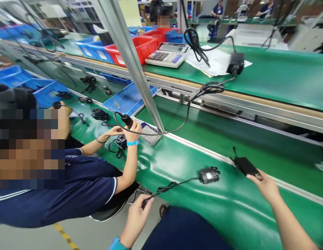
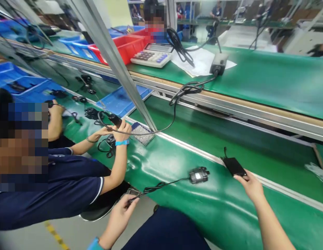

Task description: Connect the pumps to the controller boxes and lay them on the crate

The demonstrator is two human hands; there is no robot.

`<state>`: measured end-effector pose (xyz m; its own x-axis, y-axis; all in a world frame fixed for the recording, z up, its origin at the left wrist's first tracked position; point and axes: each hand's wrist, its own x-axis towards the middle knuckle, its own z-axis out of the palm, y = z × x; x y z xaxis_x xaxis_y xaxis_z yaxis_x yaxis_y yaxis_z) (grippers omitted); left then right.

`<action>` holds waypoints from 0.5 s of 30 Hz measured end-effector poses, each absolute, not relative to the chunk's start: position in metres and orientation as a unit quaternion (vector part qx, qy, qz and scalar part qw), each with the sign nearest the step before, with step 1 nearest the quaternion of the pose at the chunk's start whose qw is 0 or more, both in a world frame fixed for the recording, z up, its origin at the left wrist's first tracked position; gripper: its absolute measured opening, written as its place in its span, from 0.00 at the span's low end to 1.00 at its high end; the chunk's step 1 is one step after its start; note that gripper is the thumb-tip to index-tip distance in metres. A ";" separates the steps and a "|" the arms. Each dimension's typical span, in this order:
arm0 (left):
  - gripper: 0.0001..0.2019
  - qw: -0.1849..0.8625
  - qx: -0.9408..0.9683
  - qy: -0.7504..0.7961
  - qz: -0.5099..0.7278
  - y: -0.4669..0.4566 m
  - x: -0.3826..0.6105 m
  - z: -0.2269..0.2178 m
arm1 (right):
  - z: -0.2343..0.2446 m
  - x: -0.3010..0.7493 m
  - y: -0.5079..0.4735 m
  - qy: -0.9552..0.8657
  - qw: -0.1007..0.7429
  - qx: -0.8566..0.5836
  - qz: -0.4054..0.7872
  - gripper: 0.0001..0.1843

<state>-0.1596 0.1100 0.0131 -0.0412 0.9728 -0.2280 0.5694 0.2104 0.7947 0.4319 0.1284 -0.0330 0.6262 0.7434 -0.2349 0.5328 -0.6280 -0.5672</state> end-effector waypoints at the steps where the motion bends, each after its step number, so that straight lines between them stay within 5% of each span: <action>1: 0.22 0.387 0.550 0.687 0.274 0.107 -0.171 0.017 | -0.036 0.419 0.101 -0.356 0.238 -0.870 0.243 0.44; 4: 0.28 0.382 0.474 0.731 0.308 0.102 -0.199 0.026 | -0.047 0.371 0.038 -0.376 0.217 -0.854 0.288 0.41; 7: 0.29 0.359 0.433 0.758 0.330 0.105 -0.205 0.043 | -0.056 0.334 0.005 -0.439 0.085 -0.838 0.313 0.34; 10: 0.21 0.335 0.489 0.704 0.391 0.108 -0.187 0.064 | -0.055 0.318 -0.002 -0.447 -0.019 -0.838 0.311 0.26; 15: 0.09 0.446 0.544 0.564 0.432 0.114 -0.135 0.075 | -0.054 0.295 0.050 -0.455 -0.004 -0.845 0.281 0.23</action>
<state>-0.1348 0.1145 0.0748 -0.0097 0.9994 -0.0339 0.2291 0.0352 0.9728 0.2950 0.0497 -0.0543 0.4277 0.7674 -0.4776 0.7718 -0.5851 -0.2489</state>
